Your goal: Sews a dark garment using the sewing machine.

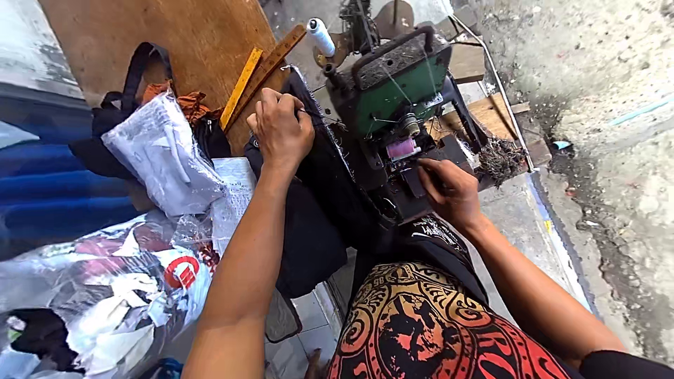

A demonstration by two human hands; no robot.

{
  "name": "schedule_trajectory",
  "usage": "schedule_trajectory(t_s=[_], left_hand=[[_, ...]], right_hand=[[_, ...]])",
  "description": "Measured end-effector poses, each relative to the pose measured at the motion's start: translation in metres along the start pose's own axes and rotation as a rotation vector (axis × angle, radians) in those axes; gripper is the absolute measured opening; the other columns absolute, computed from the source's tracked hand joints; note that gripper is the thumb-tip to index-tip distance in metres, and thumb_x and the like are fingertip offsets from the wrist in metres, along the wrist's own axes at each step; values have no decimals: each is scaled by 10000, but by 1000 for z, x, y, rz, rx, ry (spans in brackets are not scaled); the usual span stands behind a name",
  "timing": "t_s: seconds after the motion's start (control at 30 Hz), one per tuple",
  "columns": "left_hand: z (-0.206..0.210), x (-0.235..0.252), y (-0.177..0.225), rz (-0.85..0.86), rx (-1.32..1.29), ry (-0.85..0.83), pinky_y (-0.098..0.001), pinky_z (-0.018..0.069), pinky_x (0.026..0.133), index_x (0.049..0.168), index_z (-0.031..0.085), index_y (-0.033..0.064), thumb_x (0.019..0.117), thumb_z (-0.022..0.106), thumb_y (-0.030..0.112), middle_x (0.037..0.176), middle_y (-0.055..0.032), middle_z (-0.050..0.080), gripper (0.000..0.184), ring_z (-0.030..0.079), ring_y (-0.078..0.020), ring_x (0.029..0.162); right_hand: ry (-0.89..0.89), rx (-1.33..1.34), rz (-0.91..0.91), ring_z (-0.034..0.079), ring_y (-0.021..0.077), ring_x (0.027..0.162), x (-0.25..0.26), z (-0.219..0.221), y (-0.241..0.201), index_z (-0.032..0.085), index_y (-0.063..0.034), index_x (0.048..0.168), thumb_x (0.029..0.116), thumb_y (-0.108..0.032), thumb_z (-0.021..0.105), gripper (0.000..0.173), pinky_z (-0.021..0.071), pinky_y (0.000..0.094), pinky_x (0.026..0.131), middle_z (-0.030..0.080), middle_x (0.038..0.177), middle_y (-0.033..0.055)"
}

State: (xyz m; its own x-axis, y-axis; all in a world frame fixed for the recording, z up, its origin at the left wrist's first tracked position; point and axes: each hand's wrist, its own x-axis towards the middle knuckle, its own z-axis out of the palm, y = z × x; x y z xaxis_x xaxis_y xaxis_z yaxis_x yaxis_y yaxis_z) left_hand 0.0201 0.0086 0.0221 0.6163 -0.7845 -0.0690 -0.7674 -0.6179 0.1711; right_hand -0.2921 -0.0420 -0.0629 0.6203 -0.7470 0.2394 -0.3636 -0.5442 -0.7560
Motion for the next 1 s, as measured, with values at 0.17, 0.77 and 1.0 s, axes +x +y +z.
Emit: schedule_trajectory(t_s=[0.17, 0.77, 1.0], left_hand=[[0, 12, -7, -151, -125, 104, -601, 371, 1036, 1171, 697, 70, 1016, 494, 190, 1295, -208, 589, 283, 554, -373, 1243], [36, -39, -15, 207, -181, -91, -726, 47, 1202, 1565, 463, 212, 1116, 286, 355, 1661, -61, 366, 504, 289, -303, 1554], [41, -36, 1, 289, -401, 144, -661, 211, 1212, 1307, 712, 137, 1062, 492, 198, 1417, -74, 646, 335, 521, -296, 1410]], right_hand=[[-37, -33, 89, 687, 175, 746, -13, -23, 17, 726, 22, 1152, 1005, -125, 610, 237, 581, 331, 709, 729, 909, 149], [-74, 340, 582, 644, 175, 1128, 95, -62, 49, 394, -114, 1531, 1046, -229, 544, 521, 575, 400, 916, 549, 1413, 65], [67, 469, 574, 608, 195, 1201, 106, -44, 52, 408, -115, 1506, 1020, -137, 576, 515, 559, 437, 955, 545, 1408, 58]])
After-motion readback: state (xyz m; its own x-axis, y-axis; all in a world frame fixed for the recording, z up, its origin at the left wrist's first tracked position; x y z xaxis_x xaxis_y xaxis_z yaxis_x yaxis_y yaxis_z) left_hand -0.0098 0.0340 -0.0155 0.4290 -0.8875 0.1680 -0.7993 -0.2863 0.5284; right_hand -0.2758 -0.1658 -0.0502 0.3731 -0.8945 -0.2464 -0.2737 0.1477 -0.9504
